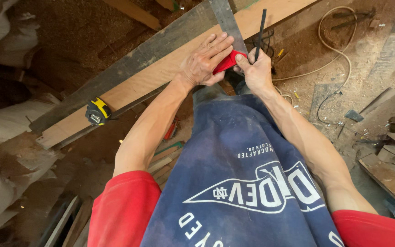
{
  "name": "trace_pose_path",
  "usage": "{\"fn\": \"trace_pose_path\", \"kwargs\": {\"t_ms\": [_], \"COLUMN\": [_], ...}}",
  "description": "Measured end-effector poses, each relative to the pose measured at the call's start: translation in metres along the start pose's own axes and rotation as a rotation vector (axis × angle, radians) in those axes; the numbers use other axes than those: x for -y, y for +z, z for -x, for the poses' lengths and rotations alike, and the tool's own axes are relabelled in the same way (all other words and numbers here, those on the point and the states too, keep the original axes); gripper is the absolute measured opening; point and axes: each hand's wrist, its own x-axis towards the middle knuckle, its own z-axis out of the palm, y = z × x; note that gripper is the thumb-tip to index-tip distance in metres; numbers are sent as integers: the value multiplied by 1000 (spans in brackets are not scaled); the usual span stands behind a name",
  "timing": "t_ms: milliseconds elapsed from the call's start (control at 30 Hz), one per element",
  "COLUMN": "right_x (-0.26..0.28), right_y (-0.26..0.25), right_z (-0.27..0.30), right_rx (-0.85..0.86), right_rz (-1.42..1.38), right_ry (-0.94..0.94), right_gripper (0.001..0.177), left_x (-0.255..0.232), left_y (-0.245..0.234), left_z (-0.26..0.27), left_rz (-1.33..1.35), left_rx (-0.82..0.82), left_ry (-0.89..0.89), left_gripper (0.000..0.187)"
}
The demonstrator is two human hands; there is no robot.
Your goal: The person uses a try square and pencil to mark measurements and lines on a wooden plank. They repeatedly position the square, draw lines, and adjust the plank's position on a workbench in a workshop.
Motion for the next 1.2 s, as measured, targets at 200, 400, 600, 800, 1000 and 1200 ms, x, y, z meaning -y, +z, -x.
{"fn": "trace_pose_path", "kwargs": {"t_ms": [200,400,600,800,1000,1200], "right_x": [2,-1,22,53,74,77], "right_y": [-2,-4,-30,-20,5,-1], "right_z": [-1,-1,-5,2,3,18], "right_rx": [11,29,-68,43,8,33], "right_rz": [-3,23,358,302,648,776], "right_ry": [10,-3,-362,-461,-855,-924], "right_gripper": [41,41,23,13,12,10], "left_x": [0,-3,-4,-5,-5,-4], "left_y": [0,-1,-2,-2,-2,-1], "left_z": [-1,-1,-1,2,1,6], "left_rz": [-18,6,24,10,-5,24], "left_rx": [4,33,37,41,55,80], "left_ry": [-17,-41,-52,-42,-33,-37], "left_gripper": [71,72,73,71,72,75]}}
